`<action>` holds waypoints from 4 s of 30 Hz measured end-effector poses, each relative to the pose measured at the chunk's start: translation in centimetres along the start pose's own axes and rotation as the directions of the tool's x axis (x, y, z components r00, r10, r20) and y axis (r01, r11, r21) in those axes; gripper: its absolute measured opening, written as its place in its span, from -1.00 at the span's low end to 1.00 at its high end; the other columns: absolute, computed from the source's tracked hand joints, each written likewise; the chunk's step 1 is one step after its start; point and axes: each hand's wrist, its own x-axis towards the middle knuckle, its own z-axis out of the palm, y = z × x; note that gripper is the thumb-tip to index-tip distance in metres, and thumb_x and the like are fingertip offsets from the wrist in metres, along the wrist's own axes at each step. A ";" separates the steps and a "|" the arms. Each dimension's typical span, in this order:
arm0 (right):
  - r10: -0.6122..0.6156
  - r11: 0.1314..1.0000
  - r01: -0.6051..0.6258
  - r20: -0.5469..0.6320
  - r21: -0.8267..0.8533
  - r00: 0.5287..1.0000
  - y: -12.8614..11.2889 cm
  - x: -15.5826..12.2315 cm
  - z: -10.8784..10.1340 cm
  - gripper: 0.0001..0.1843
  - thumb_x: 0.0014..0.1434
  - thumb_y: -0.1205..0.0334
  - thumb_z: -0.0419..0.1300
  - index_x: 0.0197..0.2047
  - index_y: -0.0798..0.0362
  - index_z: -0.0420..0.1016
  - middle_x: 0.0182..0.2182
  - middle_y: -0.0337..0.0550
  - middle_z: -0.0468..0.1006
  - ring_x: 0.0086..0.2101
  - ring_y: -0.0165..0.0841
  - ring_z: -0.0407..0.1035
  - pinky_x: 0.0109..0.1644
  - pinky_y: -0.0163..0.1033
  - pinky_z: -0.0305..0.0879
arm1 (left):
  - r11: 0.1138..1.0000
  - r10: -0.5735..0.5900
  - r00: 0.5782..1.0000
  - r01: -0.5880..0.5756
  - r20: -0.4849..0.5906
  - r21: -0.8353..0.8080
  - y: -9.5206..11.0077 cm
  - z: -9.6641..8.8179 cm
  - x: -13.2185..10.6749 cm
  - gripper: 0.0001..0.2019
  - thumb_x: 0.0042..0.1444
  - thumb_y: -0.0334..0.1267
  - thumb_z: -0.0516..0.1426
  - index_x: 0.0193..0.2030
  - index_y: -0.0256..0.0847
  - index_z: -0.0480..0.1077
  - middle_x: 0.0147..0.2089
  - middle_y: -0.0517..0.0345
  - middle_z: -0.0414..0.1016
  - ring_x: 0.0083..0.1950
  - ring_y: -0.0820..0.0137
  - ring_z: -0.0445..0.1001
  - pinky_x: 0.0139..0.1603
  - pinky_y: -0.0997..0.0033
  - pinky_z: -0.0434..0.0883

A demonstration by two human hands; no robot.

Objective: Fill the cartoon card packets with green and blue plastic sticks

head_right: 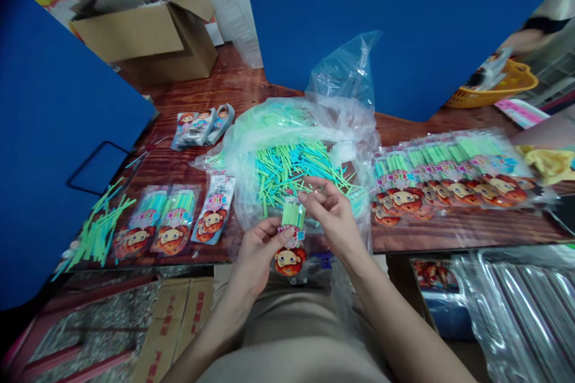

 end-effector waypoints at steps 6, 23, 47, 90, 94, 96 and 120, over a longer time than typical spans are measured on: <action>0.037 0.999 -0.039 0.039 0.033 0.999 -0.5 0.4 0.1 -0.49 -0.15 0.22 0.50 -0.09 -0.07 0.51 -0.55 -0.40 0.47 -0.50 -0.45 0.35 -0.36 -0.30 0.32 | 1.000 0.017 1.000 -0.016 0.011 -0.004 -0.4 0.0 0.2 -0.68 -0.25 -0.21 0.45 -0.35 -0.30 0.53 -0.41 0.17 0.57 -0.43 0.49 0.45 -0.33 0.51 0.38; 0.290 0.892 -0.309 0.108 0.330 0.951 -0.2 -0.5 0.8 -0.52 -0.25 0.43 0.38 -0.18 -0.09 0.58 -0.39 -0.34 0.58 -0.29 -0.38 0.46 -0.19 -0.29 0.33 | 0.987 0.135 0.991 -0.133 -0.014 0.086 -1.7 0.1 0.4 -0.76 -0.15 -0.22 0.39 -0.35 -0.27 0.52 -0.39 0.16 0.57 -0.38 0.45 0.43 -0.28 0.47 0.37; 0.128 0.974 -0.122 -0.019 0.189 0.992 0.0 -0.4 0.6 -0.65 -0.11 0.21 0.46 -0.20 -0.08 0.55 -0.46 -0.38 0.52 -0.48 -0.47 0.35 -0.39 -0.33 0.24 | 1.000 -0.024 0.999 0.023 0.029 0.008 -0.8 0.8 0.1 -0.68 -0.19 -0.12 0.43 -0.39 -0.29 0.53 -0.47 0.20 0.51 -0.44 0.50 0.37 -0.33 0.51 0.32; -0.379 0.434 0.509 0.361 -0.744 0.852 3.8 0.0 -1.7 -0.77 0.24 0.09 0.19 -0.10 0.01 0.50 -0.24 -0.11 0.62 -0.29 -0.28 0.55 -0.10 -0.16 0.42 | 0.063 0.822 0.529 0.282 -0.210 0.957 9.0 -17.9 1.8 -0.56 0.16 -0.28 0.15 0.19 -0.34 0.38 -0.02 -0.26 0.48 0.00 0.02 0.47 0.00 0.08 0.36; -0.428 0.350 0.576 0.421 -0.739 0.800 3.5 0.5 -1.2 -0.80 0.29 0.15 0.15 -0.10 0.04 0.49 -0.26 -0.11 0.62 -0.30 -0.29 0.54 -0.11 -0.16 0.42 | -0.076 0.862 0.505 0.213 -0.044 0.974 8.1 -16.1 2.3 -0.67 0.25 -0.20 0.07 0.05 -0.30 0.48 -0.05 -0.23 0.47 0.02 -0.01 0.39 0.10 -0.01 0.30; -0.445 0.312 0.600 0.444 -0.737 0.777 3.5 0.7 -1.0 -0.82 0.30 0.17 0.14 -0.11 0.05 0.49 -0.27 -0.10 0.62 -0.28 -0.28 0.54 -0.10 -0.15 0.42 | -0.123 0.808 0.589 0.126 0.025 0.984 7.7 -15.0 2.9 -0.70 0.27 -0.19 0.04 -0.01 -0.26 0.52 -0.10 -0.16 0.50 -0.02 0.03 0.39 0.09 0.05 0.31; -0.435 0.326 0.536 0.379 -0.779 0.816 1.3 1.8 -1.6 -0.81 0.33 0.31 0.05 -0.16 0.02 0.50 -0.23 -0.05 0.61 -0.19 -0.26 0.51 -0.09 -0.21 0.40 | 0.062 0.748 0.651 0.118 -0.124 0.991 9.4 -14.3 8.6 -0.72 0.13 0.01 0.14 -0.34 -0.17 0.46 -0.31 -0.02 0.57 -0.26 0.13 0.50 -0.26 0.27 0.30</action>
